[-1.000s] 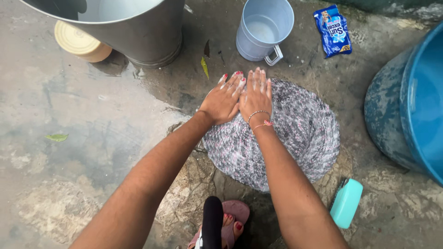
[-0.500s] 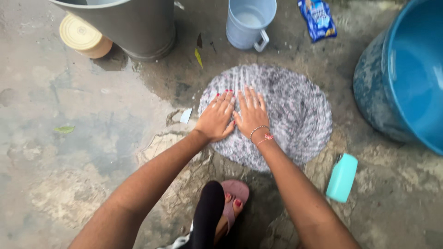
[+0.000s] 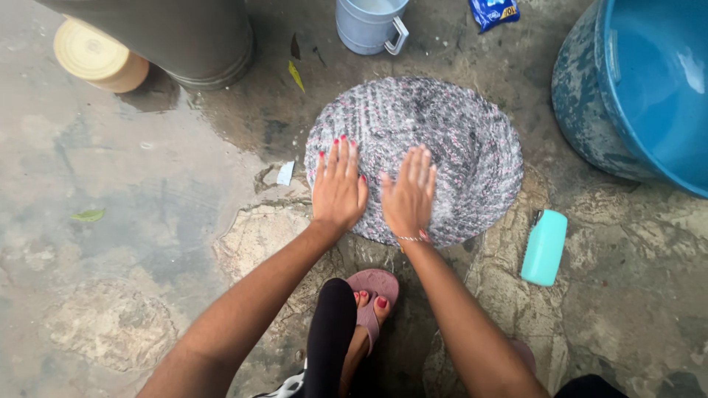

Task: The person washes a circular grey rug by applying water and soap, scrubbing it with their hands and a small turquoise brush, and rinsing it.

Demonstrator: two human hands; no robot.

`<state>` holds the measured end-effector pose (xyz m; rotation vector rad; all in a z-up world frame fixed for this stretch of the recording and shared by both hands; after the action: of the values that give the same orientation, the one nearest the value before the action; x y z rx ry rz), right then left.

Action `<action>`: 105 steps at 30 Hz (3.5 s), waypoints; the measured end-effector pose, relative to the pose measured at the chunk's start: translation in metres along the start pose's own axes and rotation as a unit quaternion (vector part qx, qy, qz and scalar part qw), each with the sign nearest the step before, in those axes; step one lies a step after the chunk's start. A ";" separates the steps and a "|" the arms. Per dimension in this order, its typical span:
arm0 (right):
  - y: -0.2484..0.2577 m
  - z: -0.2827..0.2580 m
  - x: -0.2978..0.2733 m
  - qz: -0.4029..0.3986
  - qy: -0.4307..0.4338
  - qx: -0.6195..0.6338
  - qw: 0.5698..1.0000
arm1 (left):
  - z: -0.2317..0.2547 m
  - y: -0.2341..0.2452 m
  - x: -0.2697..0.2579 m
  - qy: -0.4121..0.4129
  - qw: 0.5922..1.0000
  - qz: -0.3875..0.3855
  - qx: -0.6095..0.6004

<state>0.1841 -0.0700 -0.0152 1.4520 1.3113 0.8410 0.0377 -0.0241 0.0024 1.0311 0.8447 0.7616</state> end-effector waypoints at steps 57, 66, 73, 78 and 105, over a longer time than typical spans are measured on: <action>0.057 -0.015 0.060 -0.268 0.095 -0.155 0.946 | -0.028 0.016 0.074 -0.102 0.993 -0.024 0.045; 0.186 0.048 0.002 -0.530 0.226 -0.329 0.748 | -0.020 0.030 0.029 -0.165 0.970 -0.125 0.131; 0.229 0.058 0.005 -0.506 0.197 -0.310 0.780 | -0.028 0.158 0.053 -0.184 0.759 -0.456 0.426; 0.153 0.027 0.023 -0.433 0.252 -0.197 0.842 | -0.012 0.197 0.041 -0.185 0.767 -0.479 0.384; 0.051 0.001 0.046 -0.150 0.047 -0.176 0.972 | -0.010 0.036 0.092 -0.032 0.912 -0.403 0.075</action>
<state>0.2085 -0.0229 0.0280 0.9202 1.3308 0.8943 0.0670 0.0700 0.0124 0.7277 1.1688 -0.0414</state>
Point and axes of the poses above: each hand's wrist, its own x-axis towards the middle knuckle, its own y-axis out of the back of the hand, z = x × y, the point moved 3 cm from there along x, towards the middle knuckle, and after that the axes turned 13 degrees about -z, right-handed, at the moved point
